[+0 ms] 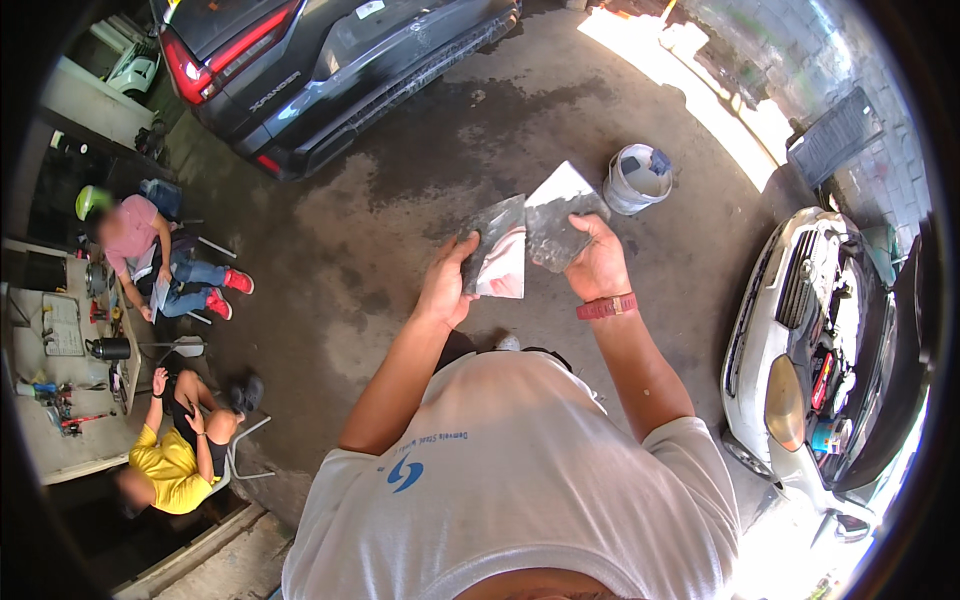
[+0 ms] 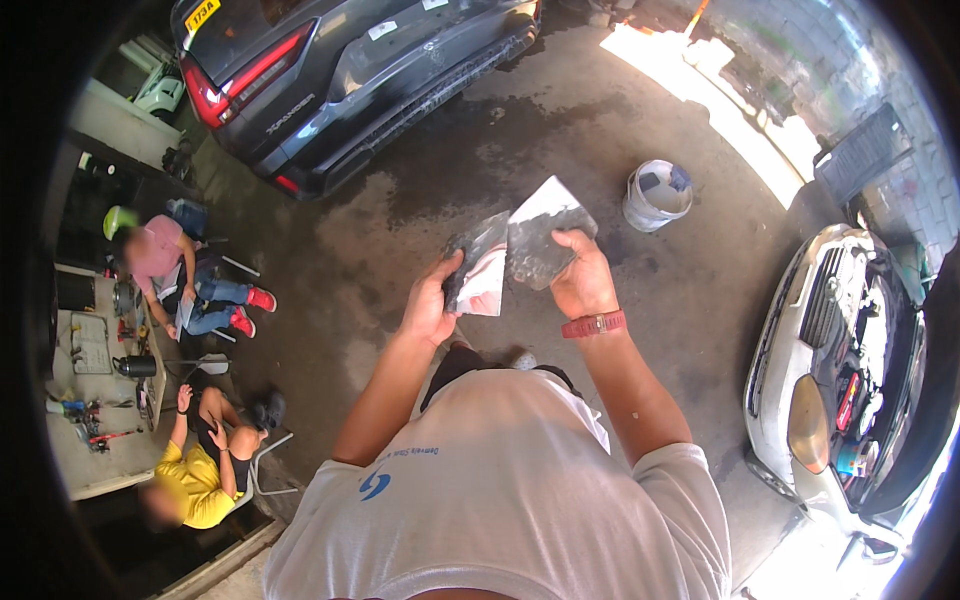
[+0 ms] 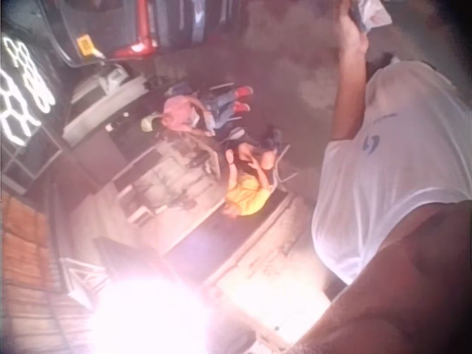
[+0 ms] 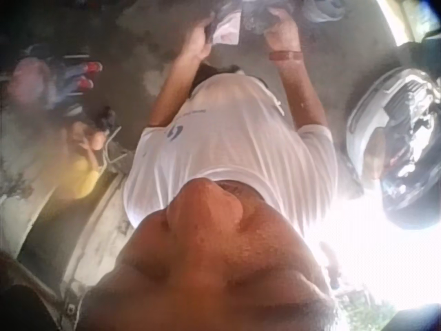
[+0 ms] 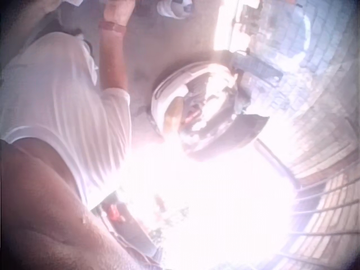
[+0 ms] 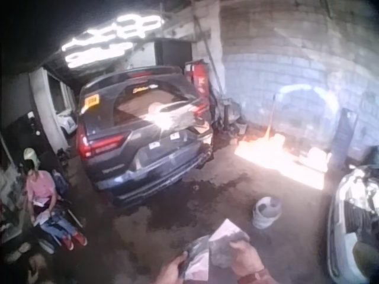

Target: The person rubs two sanding pads together, then uses one to sand the rear bumper of a dark gray SUV. The person repeatedly rubs the sanding pad over the bumper surface in a back-and-forth motion.

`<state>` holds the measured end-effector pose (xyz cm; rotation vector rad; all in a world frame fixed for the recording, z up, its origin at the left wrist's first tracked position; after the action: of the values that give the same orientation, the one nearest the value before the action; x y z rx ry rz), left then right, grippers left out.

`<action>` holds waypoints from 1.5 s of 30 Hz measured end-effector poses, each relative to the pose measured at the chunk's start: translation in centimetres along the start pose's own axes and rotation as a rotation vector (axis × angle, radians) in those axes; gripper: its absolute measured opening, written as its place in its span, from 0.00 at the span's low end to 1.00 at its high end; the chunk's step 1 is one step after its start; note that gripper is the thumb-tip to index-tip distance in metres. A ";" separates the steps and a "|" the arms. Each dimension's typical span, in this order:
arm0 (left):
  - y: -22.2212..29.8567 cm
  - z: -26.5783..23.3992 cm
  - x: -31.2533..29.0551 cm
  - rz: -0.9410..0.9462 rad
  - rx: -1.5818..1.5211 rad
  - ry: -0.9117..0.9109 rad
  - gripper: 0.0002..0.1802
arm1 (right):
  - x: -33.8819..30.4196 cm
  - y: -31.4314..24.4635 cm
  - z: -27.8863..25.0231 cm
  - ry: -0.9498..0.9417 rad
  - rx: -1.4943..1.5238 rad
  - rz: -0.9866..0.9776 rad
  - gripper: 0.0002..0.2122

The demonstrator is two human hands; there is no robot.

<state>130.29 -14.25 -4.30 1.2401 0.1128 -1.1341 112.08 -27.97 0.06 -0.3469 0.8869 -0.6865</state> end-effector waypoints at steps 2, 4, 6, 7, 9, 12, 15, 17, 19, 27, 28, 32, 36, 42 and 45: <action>-0.4 -0.9 0.6 0.017 0.091 0.138 0.20 | -1.1 0.1 0.5 -0.034 -0.026 0.014 0.19; 0.4 -0.7 0.8 0.219 -0.006 0.141 0.21 | -2.7 -0.1 0.6 -0.039 -0.113 -0.127 0.23; 1.0 -0.8 0.6 0.335 -0.103 0.156 0.25 | -4.8 0.2 1.1 -0.141 -0.352 -0.355 0.32; 1.2 -0.5 0.4 0.383 -0.111 0.157 0.26 | -6.0 0.4 1.4 -0.176 -0.607 -0.557 0.33; 1.6 -0.2 -0.1 0.455 -0.113 0.178 0.29 | -7.9 1.9 2.3 -0.296 -1.112 -0.969 0.34; 1.8 0.5 -0.7 0.468 -0.148 0.086 0.30 | -7.6 4.8 2.0 -0.322 -1.334 -1.173 0.34; 1.8 0.4 -0.9 0.453 -0.181 0.056 0.30 | -6.1 5.1 0.5 -0.222 -1.513 -1.221 0.30; 1.9 0.2 -1.0 0.432 -0.167 0.042 0.28 | -4.9 3.6 -0.3 -0.161 -1.765 -1.152 0.32; 1.7 0.1 -1.3 0.380 -0.113 0.047 0.26 | -4.9 0.2 0.2 -0.082 -1.720 -1.267 0.32; 3.0 2.2 -3.1 0.639 0.344 -0.003 0.32 | -7.6 0.9 6.4 -0.238 -1.773 -1.563 0.29; 3.4 1.5 -2.9 0.659 0.352 0.059 0.31 | -8.2 1.9 6.5 -0.315 -1.772 -1.565 0.29; 3.7 -1.3 -1.3 0.630 0.049 0.227 0.30 | -9.8 2.3 5.9 -0.434 -1.858 -1.493 0.26; 3.7 -1.7 -0.2 0.447 -0.224 0.183 0.25 | -11.8 0.9 6.5 -0.547 -1.679 -1.505 0.28; 3.8 1.4 -2.5 0.289 -0.264 -0.158 0.22 | -7.7 1.4 6.3 -0.301 -1.602 -1.355 0.33; 2.5 1.0 -2.9 0.121 -0.215 -0.082 0.22 | -4.6 0.3 4.1 -0.112 -1.893 -1.268 0.34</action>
<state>130.23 -13.55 -0.44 0.9955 0.0944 -1.0372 113.49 -24.62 5.04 -2.7598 0.8946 -0.6968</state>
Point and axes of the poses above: each hand's wrist, its own x-axis towards the middle knuckle, its own z-axis out of the palm, y = z × x, the point moved 5 cm from there along x, towards the middle knuckle, and after that the axes turned 15 degrees about y, right-handed, at the moved point
